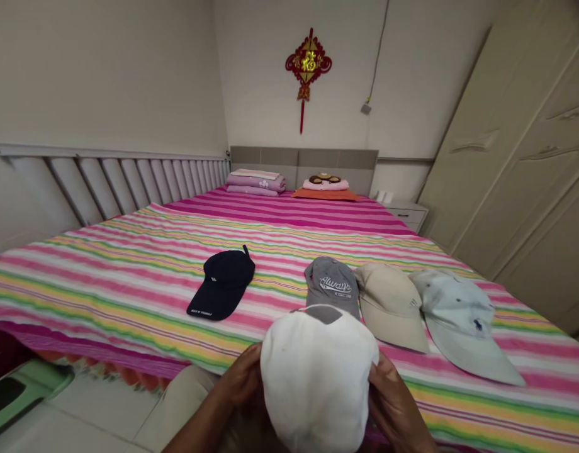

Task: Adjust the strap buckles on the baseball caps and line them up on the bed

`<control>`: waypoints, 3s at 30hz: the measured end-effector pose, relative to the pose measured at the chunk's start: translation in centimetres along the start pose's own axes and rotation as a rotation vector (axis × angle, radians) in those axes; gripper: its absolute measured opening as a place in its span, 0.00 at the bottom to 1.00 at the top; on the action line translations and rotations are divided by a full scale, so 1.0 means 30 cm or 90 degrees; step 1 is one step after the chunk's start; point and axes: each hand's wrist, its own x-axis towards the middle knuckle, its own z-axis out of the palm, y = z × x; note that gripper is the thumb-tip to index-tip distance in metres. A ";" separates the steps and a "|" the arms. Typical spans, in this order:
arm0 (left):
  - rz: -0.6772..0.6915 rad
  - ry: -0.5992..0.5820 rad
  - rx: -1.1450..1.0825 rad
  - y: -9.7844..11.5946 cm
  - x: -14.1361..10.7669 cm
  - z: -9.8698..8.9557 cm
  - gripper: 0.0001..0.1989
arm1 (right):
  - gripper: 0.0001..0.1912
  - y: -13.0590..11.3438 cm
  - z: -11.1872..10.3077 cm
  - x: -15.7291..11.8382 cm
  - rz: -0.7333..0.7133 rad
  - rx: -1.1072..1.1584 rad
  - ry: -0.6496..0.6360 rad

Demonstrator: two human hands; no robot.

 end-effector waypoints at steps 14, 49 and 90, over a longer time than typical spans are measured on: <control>-0.074 -0.035 0.008 0.077 0.016 0.200 0.09 | 0.25 -0.034 -0.068 -0.057 0.003 -0.221 0.011; -0.086 -0.009 0.141 0.086 -0.010 0.280 0.11 | 0.16 -0.084 0.084 -0.076 -0.044 -0.208 -0.156; 0.115 0.132 -0.175 0.140 -0.042 -0.197 0.20 | 0.26 -0.106 -0.098 0.101 -0.018 0.091 0.222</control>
